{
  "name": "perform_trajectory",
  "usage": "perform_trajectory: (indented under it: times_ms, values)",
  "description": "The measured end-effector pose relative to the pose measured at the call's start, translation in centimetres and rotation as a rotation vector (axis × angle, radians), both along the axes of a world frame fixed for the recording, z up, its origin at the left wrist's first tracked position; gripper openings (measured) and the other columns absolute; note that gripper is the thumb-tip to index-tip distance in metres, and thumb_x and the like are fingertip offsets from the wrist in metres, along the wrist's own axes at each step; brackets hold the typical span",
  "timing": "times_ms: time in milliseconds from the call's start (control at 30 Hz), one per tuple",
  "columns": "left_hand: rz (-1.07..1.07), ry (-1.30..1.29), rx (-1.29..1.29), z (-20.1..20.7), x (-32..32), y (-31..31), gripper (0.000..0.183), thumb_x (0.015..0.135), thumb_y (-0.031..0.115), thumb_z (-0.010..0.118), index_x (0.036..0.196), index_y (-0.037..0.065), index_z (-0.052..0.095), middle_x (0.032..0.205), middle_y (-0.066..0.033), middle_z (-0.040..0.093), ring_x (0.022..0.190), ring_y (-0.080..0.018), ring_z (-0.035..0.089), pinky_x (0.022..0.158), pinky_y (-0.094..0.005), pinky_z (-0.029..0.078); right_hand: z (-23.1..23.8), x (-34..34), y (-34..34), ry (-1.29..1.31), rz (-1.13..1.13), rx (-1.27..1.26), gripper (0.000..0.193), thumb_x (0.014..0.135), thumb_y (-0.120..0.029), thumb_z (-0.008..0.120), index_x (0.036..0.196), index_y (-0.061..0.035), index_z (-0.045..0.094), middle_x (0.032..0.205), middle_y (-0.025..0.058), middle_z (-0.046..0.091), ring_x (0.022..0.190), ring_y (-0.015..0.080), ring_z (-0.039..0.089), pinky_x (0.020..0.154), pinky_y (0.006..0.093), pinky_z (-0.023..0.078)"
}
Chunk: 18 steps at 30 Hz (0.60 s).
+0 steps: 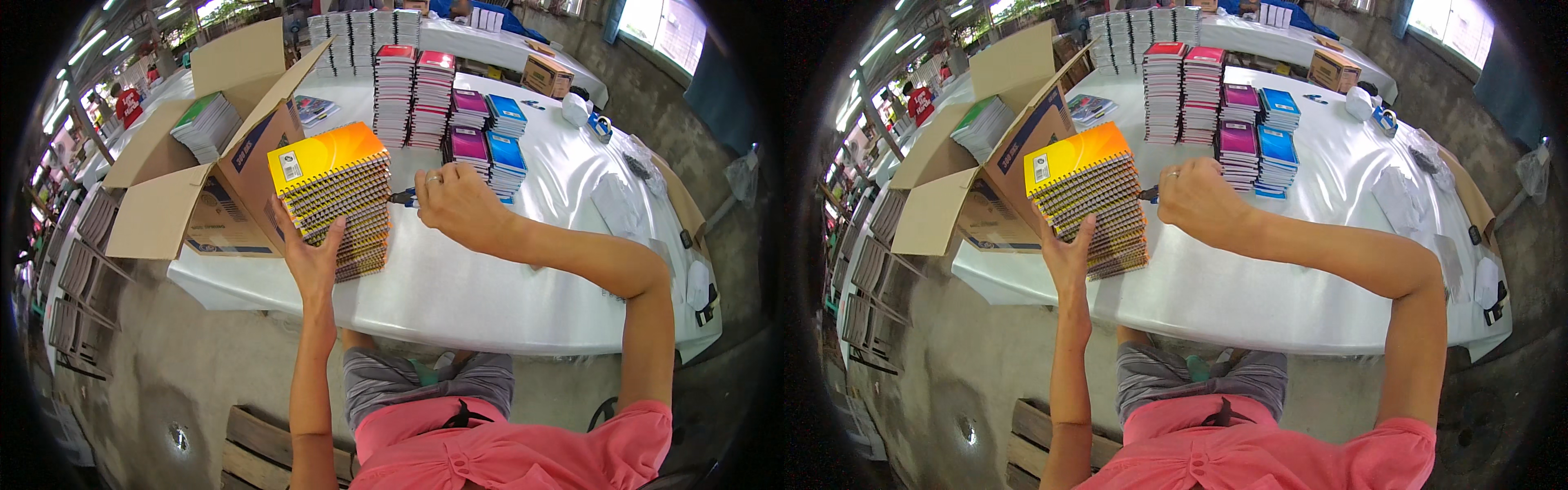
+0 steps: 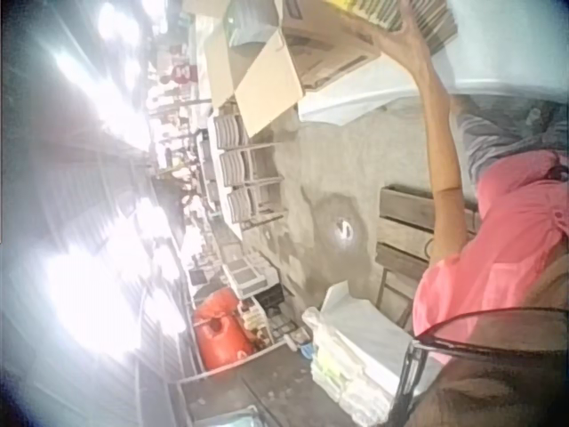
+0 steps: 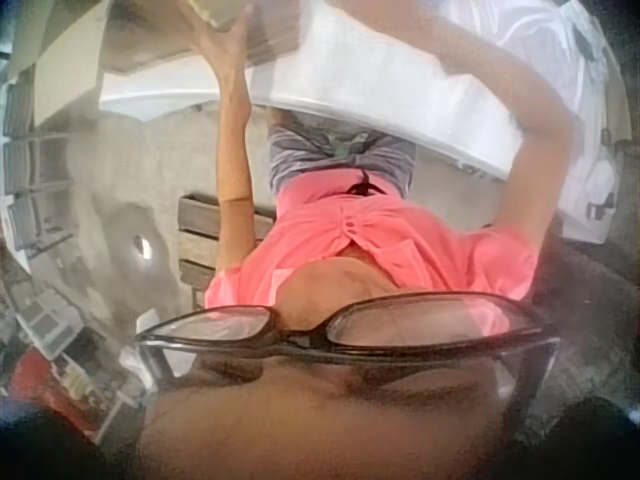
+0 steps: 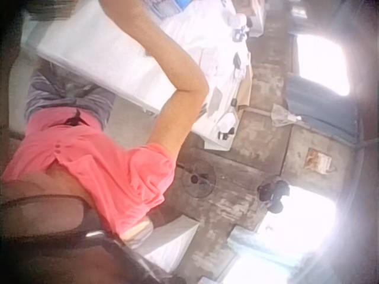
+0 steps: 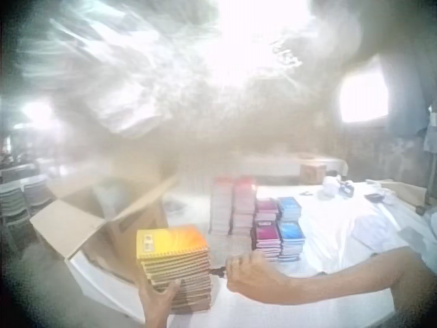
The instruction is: The person aligns a stack of notebooks, trims a wire coil using pliers, and places stacks of notebooks into a cardboard box by hand.
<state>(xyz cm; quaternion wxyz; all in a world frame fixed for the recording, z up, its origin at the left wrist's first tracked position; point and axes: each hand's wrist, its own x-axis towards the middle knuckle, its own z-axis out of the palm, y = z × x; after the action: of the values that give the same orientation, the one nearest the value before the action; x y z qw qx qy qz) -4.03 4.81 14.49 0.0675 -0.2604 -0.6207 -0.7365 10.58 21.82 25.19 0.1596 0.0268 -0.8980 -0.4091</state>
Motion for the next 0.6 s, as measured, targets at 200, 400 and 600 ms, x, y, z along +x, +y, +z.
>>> perform_trajectory:
  times_ms: [200, 400, 600]
  values:
    - [0.065, 0.061, -0.057, -0.3, -0.7, 0.0, 0.104, 0.075, 0.017, 0.082, 0.153, 0.003, 0.015, 0.154, -0.023, 0.026, 0.144, -0.0282, 0.025, 0.116, -0.0356, 0.021, 4.3, -0.9, 3.2, 0.097, 0.424, 0.145, 0.038, 0.079, -0.014, 0.064, 0.116, -0.0126, 0.054, 0.11, -0.0017, 0.056, 0.116, 0.014, 0.048, 0.112, 0.043, 0.027]
    - [0.001, 0.007, 0.033, 0.2, -0.6, 0.0, 0.103, 0.076, 0.017, 0.082, 0.153, 0.001, 0.015, 0.155, -0.0238, 0.024, 0.145, -0.0287, 0.023, 0.116, -0.0355, 0.02, 4.8, -2.4, 5.1, 0.065, 0.569, 0.415, 0.04, 0.084, -0.013, 0.059, 0.122, -0.0177, 0.046, 0.109, -0.0024, 0.052, 0.113, 0.011, 0.049, 0.114, 0.0415, 0.029]
    - [0.035, 0.049, 0.007, 0.0, -0.6, 0.3, 0.104, 0.076, 0.019, 0.082, 0.153, 0.001, 0.015, 0.155, -0.022, 0.027, 0.141, -0.0275, 0.031, 0.114, -0.0344, 0.024, 4.1, -2.8, 5.9, 0.108, 0.65, 0.372, 0.039, 0.084, -0.012, 0.059, 0.121, -0.0169, 0.049, 0.109, -0.0031, 0.052, 0.109, 0.01, 0.049, 0.101, 0.0353, 0.038]
